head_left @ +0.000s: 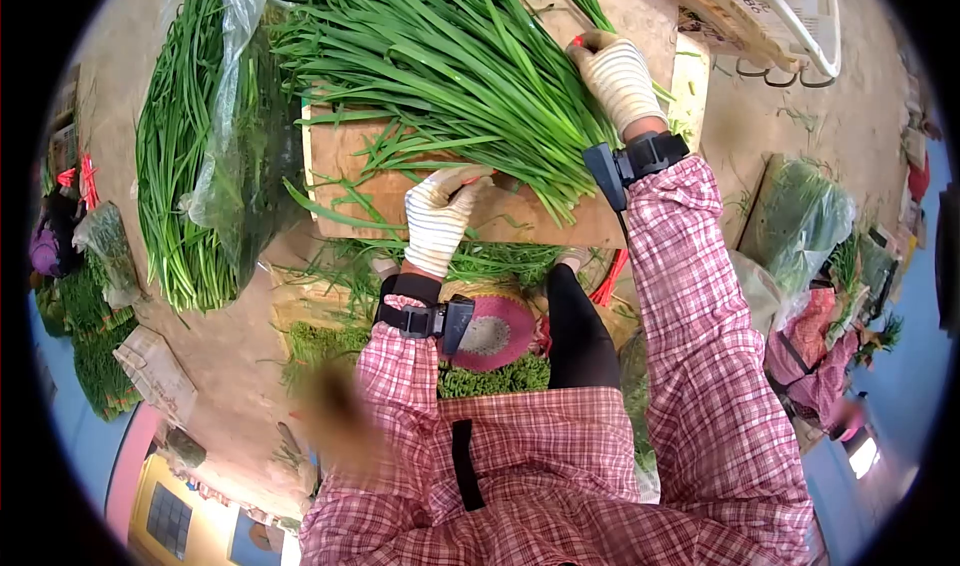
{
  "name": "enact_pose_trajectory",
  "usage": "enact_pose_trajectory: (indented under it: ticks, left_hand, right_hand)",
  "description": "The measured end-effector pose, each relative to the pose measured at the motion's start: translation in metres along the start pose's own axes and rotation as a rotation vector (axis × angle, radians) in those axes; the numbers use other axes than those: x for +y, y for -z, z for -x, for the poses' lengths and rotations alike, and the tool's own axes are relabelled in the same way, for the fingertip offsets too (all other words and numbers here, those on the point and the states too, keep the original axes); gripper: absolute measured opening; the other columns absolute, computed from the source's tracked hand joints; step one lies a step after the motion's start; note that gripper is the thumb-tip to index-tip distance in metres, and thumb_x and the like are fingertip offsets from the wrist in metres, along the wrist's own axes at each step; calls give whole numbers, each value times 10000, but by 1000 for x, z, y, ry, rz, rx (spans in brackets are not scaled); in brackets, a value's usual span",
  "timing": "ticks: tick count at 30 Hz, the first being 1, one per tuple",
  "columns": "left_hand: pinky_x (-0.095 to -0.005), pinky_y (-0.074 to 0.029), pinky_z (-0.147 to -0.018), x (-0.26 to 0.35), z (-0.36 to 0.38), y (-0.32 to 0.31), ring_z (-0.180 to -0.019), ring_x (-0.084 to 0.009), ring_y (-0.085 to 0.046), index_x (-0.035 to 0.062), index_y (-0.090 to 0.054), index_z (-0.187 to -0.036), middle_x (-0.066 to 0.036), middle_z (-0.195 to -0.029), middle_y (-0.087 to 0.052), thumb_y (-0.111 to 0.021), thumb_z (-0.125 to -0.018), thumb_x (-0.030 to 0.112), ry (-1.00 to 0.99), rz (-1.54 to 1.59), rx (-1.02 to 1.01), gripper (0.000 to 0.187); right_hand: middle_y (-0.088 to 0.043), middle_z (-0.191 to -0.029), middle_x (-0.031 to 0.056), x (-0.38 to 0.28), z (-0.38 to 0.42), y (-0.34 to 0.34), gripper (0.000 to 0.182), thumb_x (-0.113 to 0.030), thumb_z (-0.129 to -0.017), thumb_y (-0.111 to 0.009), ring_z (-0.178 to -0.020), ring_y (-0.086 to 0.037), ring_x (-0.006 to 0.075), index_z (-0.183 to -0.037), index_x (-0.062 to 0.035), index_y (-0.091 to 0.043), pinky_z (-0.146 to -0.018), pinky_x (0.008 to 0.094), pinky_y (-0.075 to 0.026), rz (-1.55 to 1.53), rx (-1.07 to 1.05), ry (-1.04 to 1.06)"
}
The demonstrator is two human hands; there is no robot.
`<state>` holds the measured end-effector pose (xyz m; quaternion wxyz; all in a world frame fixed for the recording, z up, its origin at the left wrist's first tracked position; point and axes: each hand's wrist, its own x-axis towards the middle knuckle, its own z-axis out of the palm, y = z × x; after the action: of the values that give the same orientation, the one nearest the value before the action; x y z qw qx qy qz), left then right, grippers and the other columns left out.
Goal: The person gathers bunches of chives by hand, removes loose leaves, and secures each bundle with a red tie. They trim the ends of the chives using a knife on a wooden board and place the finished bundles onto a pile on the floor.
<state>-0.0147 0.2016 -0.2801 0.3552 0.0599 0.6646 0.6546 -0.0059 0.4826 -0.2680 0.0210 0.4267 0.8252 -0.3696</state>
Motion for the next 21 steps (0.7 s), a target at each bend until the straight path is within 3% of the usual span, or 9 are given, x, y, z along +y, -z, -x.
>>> enact_pose_trajectory:
  ticks: [2, 3, 8, 11, 13, 15, 17, 20, 21]
  left_hand:
    - [-258, -500, -609, 14, -11, -4, -671, -134, -626, 12, -704, -932, -58, -803, -681, -660, -817, 19, -405, -462, -119, 124]
    - [-279, -508, -633, 25, -17, -10, -680, -182, -644, 29, -705, -911, -78, -800, -685, -665, -792, 21, -470, -552, -153, 126]
    - [-269, -501, -638, 48, -52, -38, -683, -164, -644, 15, -700, -894, -85, -784, -684, -671, -805, 56, -479, -490, -217, 102]
    - [-248, -486, -621, 38, -66, -51, -674, -106, -612, -15, -691, -895, -64, -765, -683, -661, -830, 62, -282, -215, -229, 105]
    - [-227, -463, -586, 37, -71, -56, -646, -67, -564, -33, -680, -888, -39, -731, -661, -648, -852, 72, -75, -103, -230, 116]
    - [-253, -479, -602, 40, -75, -60, -626, -114, -586, -13, -684, -903, -94, -731, -662, -649, -841, 104, -95, -201, -235, 137]
    - [-308, -501, -622, 41, -78, -63, -610, -216, -630, 19, -689, -902, -165, -715, -656, -673, -812, 175, -125, -333, -190, 181]
    - [-247, -455, -539, 43, -84, -66, -552, -91, -536, -12, -674, -884, -58, -636, -621, -661, -839, 123, -242, -494, -204, 143]
    - [-269, -472, -562, 45, -86, -66, -554, -114, -550, -3, -673, -891, -88, -629, -622, -666, -826, 140, -271, -579, -182, 157]
  right_hand:
    - [-663, -894, 234, -10, 4, 2, 307, -285, -816, -632, -882, -636, 380, -983, -35, -693, -810, 381, -493, 162, 1, 75]
    - [-669, -910, 210, -13, 3, 5, 298, -300, -812, -641, -886, -636, 374, -981, -62, -698, -814, 382, -496, 151, -64, 58]
    - [-676, -833, 162, -46, 62, 2, 214, -294, -809, -645, -815, -645, 346, -888, -104, -703, -780, 407, -499, 117, 94, -39]
    - [-663, -834, 173, -48, 72, 0, 145, -244, -803, -649, -821, -638, 349, -861, -113, -672, -755, 421, -493, 136, 157, -14]
    - [-671, -838, 162, -45, 69, 5, 118, -189, -799, -616, -822, -648, 330, -867, -109, -670, -745, 430, -495, 291, 141, 160]
    - [-662, -806, 152, -46, 61, 12, 125, -175, -798, -606, -793, -643, 333, -873, -94, -665, -736, 427, -485, 475, 136, 266]
    - [-661, -794, 165, -49, 55, 19, 164, -150, -801, -550, -790, -644, 354, -874, -71, -674, -738, 441, -481, 806, 2, 352]
    - [-660, -811, 192, -57, 44, 25, 199, -147, -804, -517, -811, -642, 373, -871, -70, -688, -745, 461, -490, 923, -277, 274]
    - [-674, -932, 215, -63, 42, 30, 272, -166, -816, -504, -895, -661, 347, -909, -18, -713, -806, 440, -503, 842, -359, 178]
